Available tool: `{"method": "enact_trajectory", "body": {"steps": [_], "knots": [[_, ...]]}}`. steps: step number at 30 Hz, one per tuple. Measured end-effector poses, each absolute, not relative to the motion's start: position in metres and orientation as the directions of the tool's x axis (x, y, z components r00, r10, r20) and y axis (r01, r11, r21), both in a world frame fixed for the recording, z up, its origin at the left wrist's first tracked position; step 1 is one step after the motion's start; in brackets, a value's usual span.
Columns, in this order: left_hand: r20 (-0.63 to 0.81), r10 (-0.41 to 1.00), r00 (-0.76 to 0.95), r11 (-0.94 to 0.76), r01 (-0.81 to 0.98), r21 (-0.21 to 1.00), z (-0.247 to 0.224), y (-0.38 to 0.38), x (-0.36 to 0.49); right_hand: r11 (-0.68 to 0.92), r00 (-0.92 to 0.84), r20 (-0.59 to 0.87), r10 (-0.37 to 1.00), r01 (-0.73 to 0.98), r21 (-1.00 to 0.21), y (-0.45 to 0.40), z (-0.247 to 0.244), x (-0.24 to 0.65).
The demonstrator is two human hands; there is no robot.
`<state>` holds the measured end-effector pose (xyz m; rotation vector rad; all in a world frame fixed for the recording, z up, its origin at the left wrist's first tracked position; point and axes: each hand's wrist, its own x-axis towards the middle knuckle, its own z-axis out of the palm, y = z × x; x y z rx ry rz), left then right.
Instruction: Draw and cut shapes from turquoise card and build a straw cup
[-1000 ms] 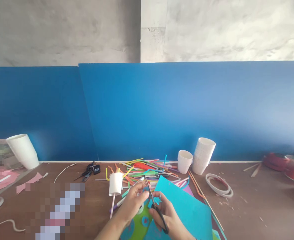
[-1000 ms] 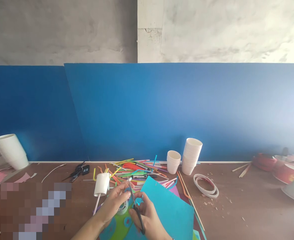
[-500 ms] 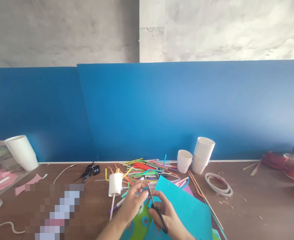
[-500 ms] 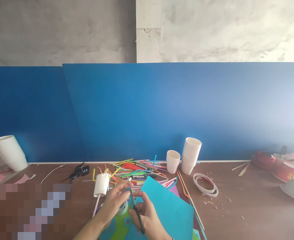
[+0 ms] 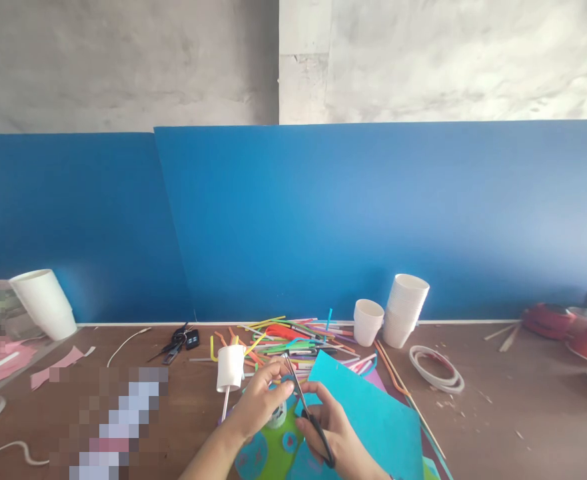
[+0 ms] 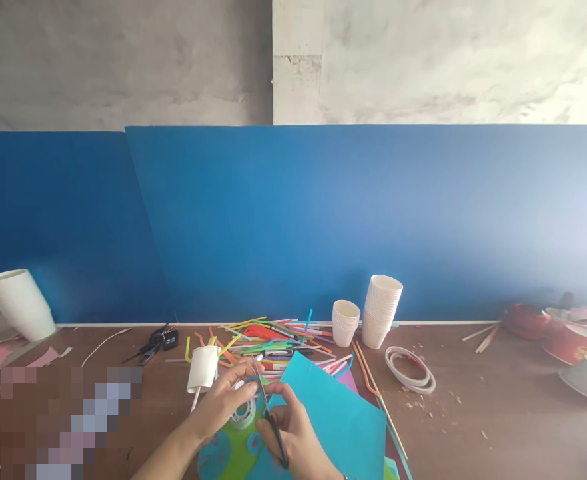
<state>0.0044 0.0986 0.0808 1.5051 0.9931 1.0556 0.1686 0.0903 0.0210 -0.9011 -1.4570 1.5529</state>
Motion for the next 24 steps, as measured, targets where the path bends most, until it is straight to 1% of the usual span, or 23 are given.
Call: {"method": "enact_trajectory", "body": {"steps": [5, 11, 16, 22, 24], "knots": [[0.159, 0.926, 0.341, -0.208, 0.111, 0.972, 0.087, 0.101, -0.001, -0.029, -0.443, -0.006, 0.897, -0.045, -0.999, 0.087, 0.027, 0.168], [0.119, 0.925, 0.361, -0.184, 0.150, 0.972, 0.090, 0.101, -0.006, -0.039, -0.453, -0.023, 0.891, -0.026, -0.999, 0.085, 0.032, 0.168], [0.123, 0.903, 0.411, -0.209, 0.171, 0.963, 0.095, 0.101, -0.010, -0.043, -0.472, -0.029, 0.881, -0.019, -0.999, 0.084, 0.032, 0.167], [0.105, 0.901, 0.421, -0.226, 0.249, 0.942, 0.095, 0.105, -0.017, -0.073, -0.465, -0.073, 0.882, 0.019, -0.997, 0.082, 0.036, 0.168], [0.089, 0.899, 0.429, -0.237, 0.305, 0.922, 0.095, 0.107, -0.019, -0.078, -0.473, -0.085, 0.877, 0.035, -0.996, 0.083, 0.038, 0.169]]}}
